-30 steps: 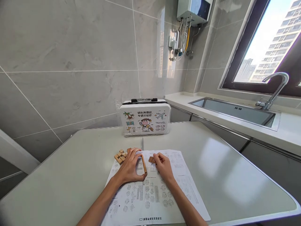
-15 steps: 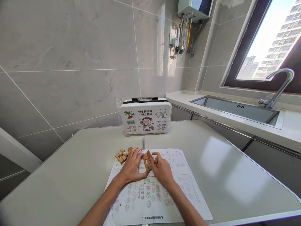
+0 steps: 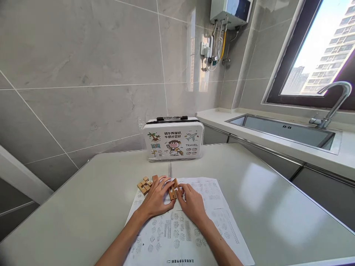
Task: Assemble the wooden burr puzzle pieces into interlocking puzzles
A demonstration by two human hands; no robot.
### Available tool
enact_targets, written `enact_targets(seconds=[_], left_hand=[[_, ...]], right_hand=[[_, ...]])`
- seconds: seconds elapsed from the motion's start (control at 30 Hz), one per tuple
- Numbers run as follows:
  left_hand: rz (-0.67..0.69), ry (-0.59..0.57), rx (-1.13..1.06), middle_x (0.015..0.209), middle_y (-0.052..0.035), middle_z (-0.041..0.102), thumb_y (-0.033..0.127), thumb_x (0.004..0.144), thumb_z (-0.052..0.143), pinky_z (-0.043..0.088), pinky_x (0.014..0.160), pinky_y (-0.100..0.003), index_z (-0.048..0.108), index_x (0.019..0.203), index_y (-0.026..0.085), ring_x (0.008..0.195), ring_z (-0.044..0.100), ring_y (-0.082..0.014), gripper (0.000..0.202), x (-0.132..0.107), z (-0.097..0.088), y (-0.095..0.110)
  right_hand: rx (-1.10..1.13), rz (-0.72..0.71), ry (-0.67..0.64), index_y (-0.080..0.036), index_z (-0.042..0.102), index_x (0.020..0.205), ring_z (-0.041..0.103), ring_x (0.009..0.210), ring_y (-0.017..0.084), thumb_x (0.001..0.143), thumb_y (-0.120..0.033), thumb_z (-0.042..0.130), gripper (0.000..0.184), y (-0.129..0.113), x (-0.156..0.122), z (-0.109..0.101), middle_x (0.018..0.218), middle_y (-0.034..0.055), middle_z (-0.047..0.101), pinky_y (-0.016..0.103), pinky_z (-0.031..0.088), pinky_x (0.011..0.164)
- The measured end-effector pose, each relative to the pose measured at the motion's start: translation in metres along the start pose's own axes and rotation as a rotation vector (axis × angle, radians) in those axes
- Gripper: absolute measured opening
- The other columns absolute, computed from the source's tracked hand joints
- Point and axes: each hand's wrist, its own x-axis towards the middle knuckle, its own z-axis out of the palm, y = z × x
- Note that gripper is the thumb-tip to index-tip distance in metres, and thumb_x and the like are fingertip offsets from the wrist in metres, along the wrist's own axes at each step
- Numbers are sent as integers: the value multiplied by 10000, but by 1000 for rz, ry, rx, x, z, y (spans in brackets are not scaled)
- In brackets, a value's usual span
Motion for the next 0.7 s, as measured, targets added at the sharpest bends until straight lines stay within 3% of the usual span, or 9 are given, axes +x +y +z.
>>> enact_targets(seconds=[0.17,0.33,0.47,0.7], left_hand=[[47,-73,7,1486,-71,618,426,957,726,434,1178,-556,581,1449,320,1425,497,-331,524,2,1,-2],[25,-63,60,1504,-51,629,411,1040,618,454,1168,-522,640,1394,320,1413,538,-284,366,0,5,-12],[-18,-46,98,1526,-60,617,372,1077,547,458,1161,-528,651,1389,292,1429,535,-284,338,-1,8,-18],[-79,3,161,1484,-68,654,328,1072,540,464,1145,-556,667,1360,270,1389,579,-300,320,-1,12,-23]], right_hand=[[-32,-39,-7,-247,660,1177,682,833,225,1050,-311,476,232,0,0,2,1012,53,713,348,521,721],[30,-135,-14,-245,670,1176,680,1056,261,1037,-259,507,215,-1,-1,1,1169,87,726,403,566,888],[47,-214,-58,-240,659,1288,631,1207,282,1002,-202,545,310,-2,-1,1,1303,95,712,459,532,1039],[-48,-263,-173,-261,547,1521,505,1408,319,1023,-210,514,502,-3,-1,1,1516,67,621,532,442,1148]])
